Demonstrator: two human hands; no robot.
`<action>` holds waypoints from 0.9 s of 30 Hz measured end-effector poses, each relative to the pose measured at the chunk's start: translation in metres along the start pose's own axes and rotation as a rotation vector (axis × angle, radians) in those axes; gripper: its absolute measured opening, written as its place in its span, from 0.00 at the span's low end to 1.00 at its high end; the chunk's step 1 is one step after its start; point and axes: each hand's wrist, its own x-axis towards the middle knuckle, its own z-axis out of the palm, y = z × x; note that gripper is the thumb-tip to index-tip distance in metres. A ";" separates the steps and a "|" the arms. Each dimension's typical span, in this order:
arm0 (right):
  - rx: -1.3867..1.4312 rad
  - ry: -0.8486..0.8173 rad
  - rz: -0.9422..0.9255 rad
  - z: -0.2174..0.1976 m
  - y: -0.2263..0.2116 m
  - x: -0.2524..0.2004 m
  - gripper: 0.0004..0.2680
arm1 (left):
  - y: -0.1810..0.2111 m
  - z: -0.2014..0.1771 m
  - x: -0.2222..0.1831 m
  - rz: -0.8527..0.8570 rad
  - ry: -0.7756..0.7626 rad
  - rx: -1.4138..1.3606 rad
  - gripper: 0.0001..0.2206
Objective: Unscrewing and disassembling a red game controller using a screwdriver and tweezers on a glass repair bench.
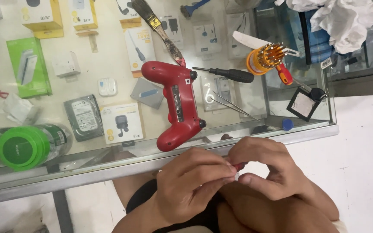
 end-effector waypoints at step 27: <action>-0.071 0.134 -0.114 0.010 -0.011 0.005 0.07 | -0.017 0.026 -0.016 -0.058 0.198 -0.179 0.04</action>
